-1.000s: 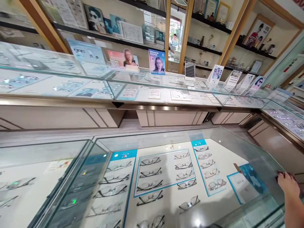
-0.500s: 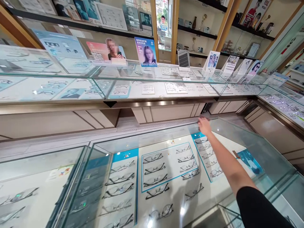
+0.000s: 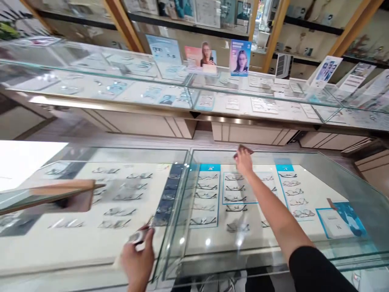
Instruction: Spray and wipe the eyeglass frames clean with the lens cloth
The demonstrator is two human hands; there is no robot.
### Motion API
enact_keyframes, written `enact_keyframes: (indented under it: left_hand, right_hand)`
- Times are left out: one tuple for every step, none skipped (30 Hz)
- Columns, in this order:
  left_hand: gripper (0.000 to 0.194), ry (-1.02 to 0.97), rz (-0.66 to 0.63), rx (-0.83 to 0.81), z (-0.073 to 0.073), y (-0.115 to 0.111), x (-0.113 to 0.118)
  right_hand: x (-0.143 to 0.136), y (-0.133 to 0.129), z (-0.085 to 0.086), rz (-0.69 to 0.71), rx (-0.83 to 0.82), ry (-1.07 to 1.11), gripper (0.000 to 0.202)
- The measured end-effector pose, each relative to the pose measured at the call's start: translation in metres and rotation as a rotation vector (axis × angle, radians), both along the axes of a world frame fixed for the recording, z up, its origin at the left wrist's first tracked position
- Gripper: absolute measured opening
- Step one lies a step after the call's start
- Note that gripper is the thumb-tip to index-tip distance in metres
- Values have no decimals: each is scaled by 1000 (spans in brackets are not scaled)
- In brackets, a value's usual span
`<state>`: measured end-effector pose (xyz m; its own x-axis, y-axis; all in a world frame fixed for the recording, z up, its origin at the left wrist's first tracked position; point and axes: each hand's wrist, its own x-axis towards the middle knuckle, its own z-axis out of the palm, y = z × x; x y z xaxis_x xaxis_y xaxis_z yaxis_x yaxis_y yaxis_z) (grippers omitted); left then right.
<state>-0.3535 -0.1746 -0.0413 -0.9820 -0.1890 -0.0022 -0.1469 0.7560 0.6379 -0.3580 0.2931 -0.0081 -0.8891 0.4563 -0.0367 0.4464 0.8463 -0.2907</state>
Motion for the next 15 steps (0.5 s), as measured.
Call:
enact_keyframes:
  left_hand:
    - [51, 14, -1, 36, -3, 2, 1]
    - [52, 29, -25, 82, -5, 5, 3]
    - [52, 32, -68, 133, -7, 8, 4]
    - [53, 38, -90, 158, -7, 12, 6]
    - [52, 41, -103, 170, -7, 15, 8]
    - [51, 44, -110, 178, -7, 18, 9]
    - [51, 44, -122, 186, -6, 20, 11]
    - [50, 45, -133, 196, -5, 22, 12]
    - [51, 42, -147, 205, -5, 23, 13]
    - [51, 37, -164, 213, -4, 24, 13]
    - [52, 34, -181, 221, -4, 24, 13]
    - [52, 32, -198, 224, -4, 24, 13]
    - [52, 30, -211, 219, -5, 24, 12]
    - [52, 29, -215, 205, -5, 23, 12]
    - [51, 28, -214, 186, -6, 21, 12]
  right_hand:
    - [-11, 6, 2, -51, -2, -14, 62]
    - [-23, 7, 2, -86, -5, -26, 63]
    - [-37, 2, 3, -91, -10, -37, 63]
    - [-52, -11, 3, -72, -17, -44, 63]
    - [-68, -29, 2, -31, -26, -47, 62]
    - [-84, -52, 1, 27, -36, -47, 62]
    - [-98, -78, -1, 87, -44, -43, 61]
    - [-110, -105, -3, 138, -51, -39, 61]
    - [-119, -129, -5, 178, -56, -37, 60]
    - [-123, -151, -7, 209, -60, -36, 60]
    - [-124, -166, -9, 235, -63, -38, 61]
    - [-120, -176, -10, 256, -64, -42, 60]
    - [-113, -177, -11, 272, -63, -49, 60]
    - [-102, -172, -12, 279, -59, -58, 60]
    - [-89, -160, -12, 272, -50, -68, 59]
